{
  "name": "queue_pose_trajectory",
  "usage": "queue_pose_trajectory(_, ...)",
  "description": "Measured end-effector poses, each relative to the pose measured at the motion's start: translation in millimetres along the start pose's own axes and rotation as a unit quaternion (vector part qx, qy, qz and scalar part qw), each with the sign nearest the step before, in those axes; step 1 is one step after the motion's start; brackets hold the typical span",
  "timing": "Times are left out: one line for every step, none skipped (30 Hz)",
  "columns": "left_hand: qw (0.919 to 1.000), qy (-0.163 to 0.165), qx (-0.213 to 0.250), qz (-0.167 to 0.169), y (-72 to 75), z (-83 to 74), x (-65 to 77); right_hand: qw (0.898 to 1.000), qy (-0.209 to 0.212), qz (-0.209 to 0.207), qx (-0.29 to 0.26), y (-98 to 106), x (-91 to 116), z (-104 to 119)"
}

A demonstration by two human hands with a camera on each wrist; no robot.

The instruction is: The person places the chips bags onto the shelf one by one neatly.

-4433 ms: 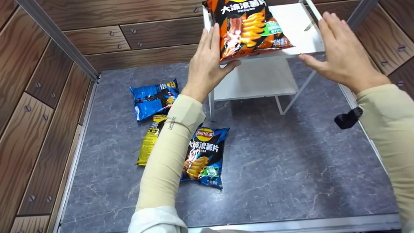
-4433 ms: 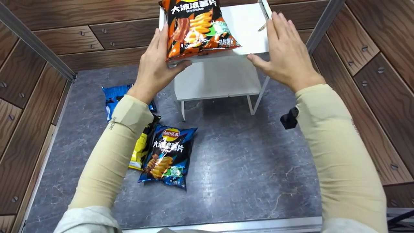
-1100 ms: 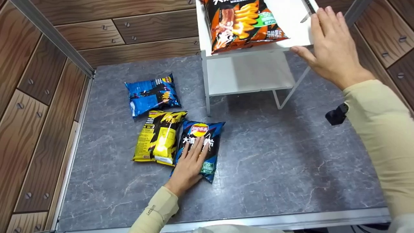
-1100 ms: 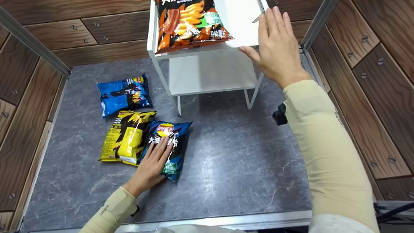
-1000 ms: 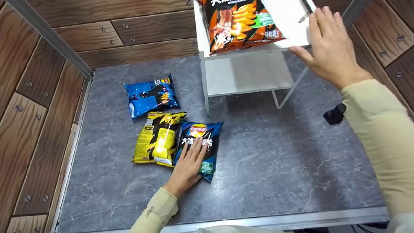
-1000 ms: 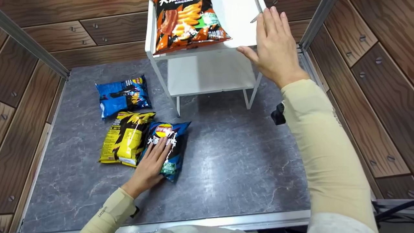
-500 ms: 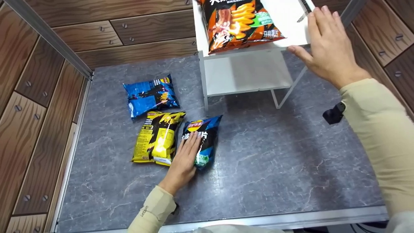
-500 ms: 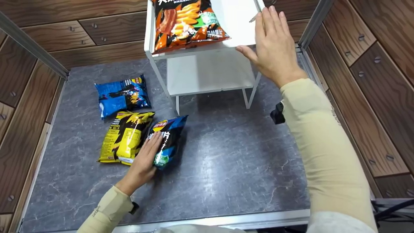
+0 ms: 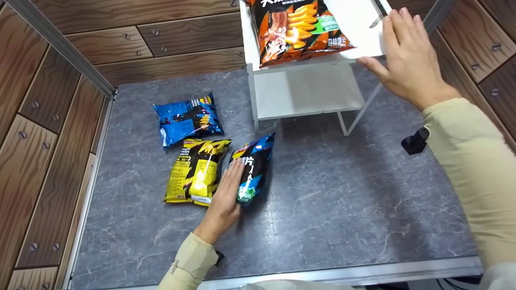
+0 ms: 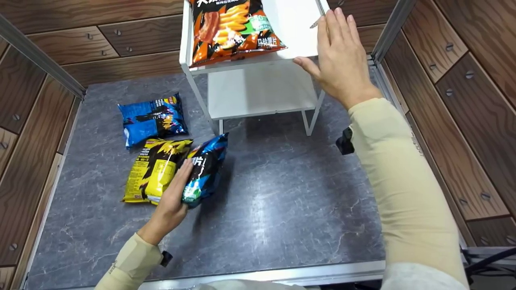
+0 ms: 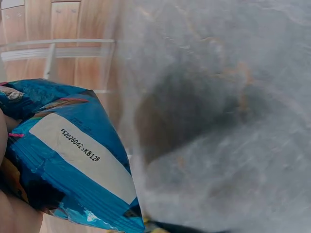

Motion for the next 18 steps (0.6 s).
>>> queue_pose_trajectory(1.0000,-0.004,-0.006,-0.004,2.9,-1.7,-1.6,1.000,-0.002,0.003,0.000,-0.1,0.0,-0.1)
queue_pose_trajectory(0.9999,-0.007,-0.013,-0.007,6.0,-3.4,-3.3,1.000,-0.003,0.005,0.001,-0.1,0.0,-0.2)
queue_pose_trajectory(0.9997,-0.013,-0.019,-0.012,9.4,-5.4,-5.0,1.000,-0.004,0.007,0.001,-0.1,0.0,-0.3)
queue_pose_trajectory(0.9994,-0.018,-0.025,-0.017,12.8,-7.1,-6.8,1.000,-0.004,0.009,0.001,-0.2,-0.1,-0.4)
queue_pose_trajectory(0.9990,-0.026,-0.029,-0.023,16.1,-8.8,-8.7,1.000,-0.007,0.013,0.001,-0.3,-0.1,-0.7)
queue_pose_trajectory(0.9985,-0.033,-0.034,-0.027,19.6,-10.7,-10.5,1.000,-0.009,0.017,0.002,-0.5,-0.2,-0.9)
queue_pose_trajectory(0.9980,-0.039,-0.038,-0.032,23.3,-12.5,-12.4,1.000,-0.011,0.020,0.002,-0.8,-0.2,-1.1)
queue_pose_trajectory(0.9975,-0.044,-0.040,-0.037,27.0,-14.1,-14.1,1.000,-0.013,0.023,0.002,-1.0,-0.4,-1.3)
queue_pose_trajectory(0.9971,-0.049,-0.043,-0.041,30.9,-16.0,-15.7,1.000,-0.013,0.024,0.003,-1.3,-0.5,-1.3)
queue_pose_trajectory(0.9968,-0.051,-0.044,-0.043,34.7,-17.6,-17.2,1.000,-0.014,0.026,0.003,-1.5,-0.6,-1.4)
queue_pose_trajectory(0.9964,-0.055,-0.045,-0.046,38.7,-19.4,-18.7,1.000,-0.015,0.028,0.002,-1.8,-0.7,-1.5)
queue_pose_trajectory(0.9962,-0.056,-0.047,-0.048,42.9,-21.4,-20.1,1.000,-0.014,0.026,0.002,-2.0,-0.7,-1.4)
queue_pose_trajectory(0.9958,-0.059,-0.049,-0.050,47.0,-23.2,-21.5,1.000,-0.012,0.023,0.002,-2.1,-0.8,-1.3)
queue_pose_trajectory(0.9955,-0.061,-0.051,-0.051,51.2,-25.0,-23.2,1.000,-0.012,0.021,0.001,-2.1,-0.7,-1.3)
queue_pose_trajectory(0.9952,-0.064,-0.052,-0.052,55.5,-27.0,-25.0,1.000,-0.011,0.019,0.002,-2.1,-0.5,-1.2)
queue_pose_trajectory(0.9949,-0.068,-0.054,-0.052,59.8,-29.0,-26.7,1.000,-0.010,0.016,0.002,-1.9,-0.4,-1.2)
queue_pose_trajectory(0.9945,-0.072,-0.055,-0.054,64.1,-30.9,-28.7,1.000,-0.010,0.014,0.001,-1.8,-0.3,-1.1)
queue_pose_trajectory(0.9941,-0.075,-0.057,-0.055,68.3,-32.6,-30.6,1.000,-0.009,0.011,0.001,-1.6,-0.1,-1.0)
Point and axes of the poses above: each hand's wrist, its own x-axis away from the middle knuckle, its own y-axis out of the back of the hand, z = x × y, the point moved 4 cm from there along -x, towards the middle knuckle, and after that the axes turned 1 degree about -x, right-handed, at the moved point
